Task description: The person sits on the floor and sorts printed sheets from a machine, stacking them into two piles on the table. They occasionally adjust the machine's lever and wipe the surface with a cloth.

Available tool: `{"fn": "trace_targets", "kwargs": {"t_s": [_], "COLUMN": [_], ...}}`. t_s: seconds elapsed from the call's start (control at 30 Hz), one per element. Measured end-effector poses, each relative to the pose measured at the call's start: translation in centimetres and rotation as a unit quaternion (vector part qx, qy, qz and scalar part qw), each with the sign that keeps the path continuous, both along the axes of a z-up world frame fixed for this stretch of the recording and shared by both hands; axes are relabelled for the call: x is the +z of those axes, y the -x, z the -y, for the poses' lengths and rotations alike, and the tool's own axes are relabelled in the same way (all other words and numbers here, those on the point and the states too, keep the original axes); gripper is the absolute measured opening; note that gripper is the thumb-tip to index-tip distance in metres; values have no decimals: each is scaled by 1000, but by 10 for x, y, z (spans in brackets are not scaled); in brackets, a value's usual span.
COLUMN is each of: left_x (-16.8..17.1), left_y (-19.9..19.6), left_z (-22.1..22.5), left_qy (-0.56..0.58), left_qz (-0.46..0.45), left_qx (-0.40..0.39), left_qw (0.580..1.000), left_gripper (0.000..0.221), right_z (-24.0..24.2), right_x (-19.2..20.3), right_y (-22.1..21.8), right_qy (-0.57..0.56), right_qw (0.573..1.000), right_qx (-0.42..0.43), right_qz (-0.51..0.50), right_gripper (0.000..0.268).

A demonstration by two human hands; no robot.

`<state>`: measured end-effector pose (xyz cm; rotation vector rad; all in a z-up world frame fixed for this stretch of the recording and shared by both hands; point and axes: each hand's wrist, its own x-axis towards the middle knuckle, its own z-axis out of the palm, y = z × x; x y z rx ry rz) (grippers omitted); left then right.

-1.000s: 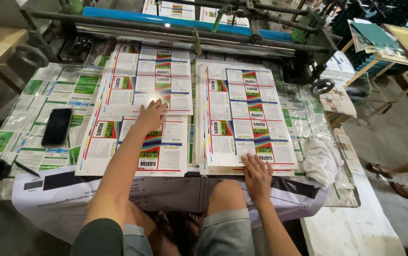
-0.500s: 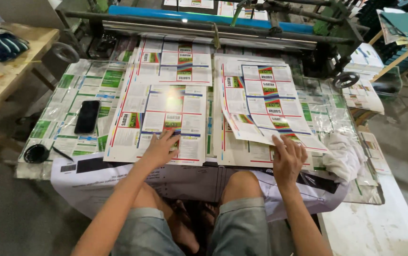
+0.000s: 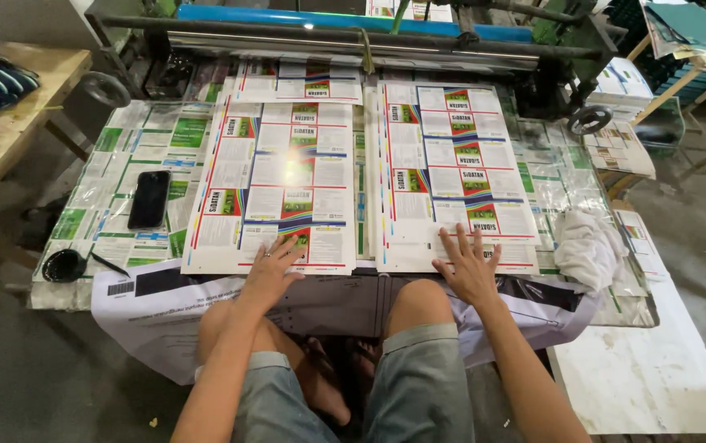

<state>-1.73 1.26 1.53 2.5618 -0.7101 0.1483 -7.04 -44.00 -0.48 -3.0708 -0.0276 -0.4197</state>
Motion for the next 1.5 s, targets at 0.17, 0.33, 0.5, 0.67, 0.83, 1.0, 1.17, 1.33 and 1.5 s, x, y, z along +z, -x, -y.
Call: {"fn": "trace_targets", "kwargs": {"t_s": [0.17,0.33,0.5,0.67,0.83,1.0,1.17,1.33,1.5], "left_x": [-22,-15,-3,-2,-5,4,8,8,5], "left_y": [-7,-2,4,7,7,9,11,13,11], "left_z": [-7,-5,-1,2,5,8,10,12,9], "left_qy": [45,64,33,-19,-21,-51,-37,-1,6], "left_qz": [-1,-1,32,76,102,115,133,100,89], "left_qx": [-7,5,9,-12,-15,-17,-9,-8,-10], "left_qw": [999,998,999,997,994,992,990,995,996], "left_gripper": [48,35,31,38,37,36,40,36,38], "right_z": [10,19,23,25,27,19,16,24,44], "right_x": [5,10,12,19,17,14,31,48,53], "right_y": [-44,-78,-109,-134,-161,-117,-23,-2,-15], "right_qy": [-1,5,-6,-24,-33,-2,64,113,96], "right_qw": [999,998,997,994,993,995,986,977,969], "right_qx": [-7,-1,0,-15,-16,5,112,115,171], "right_qz": [-38,-59,-76,-103,-109,-96,-106,-142,-150], "right_gripper": [77,79,81,80,82,88,98,90,59]}}
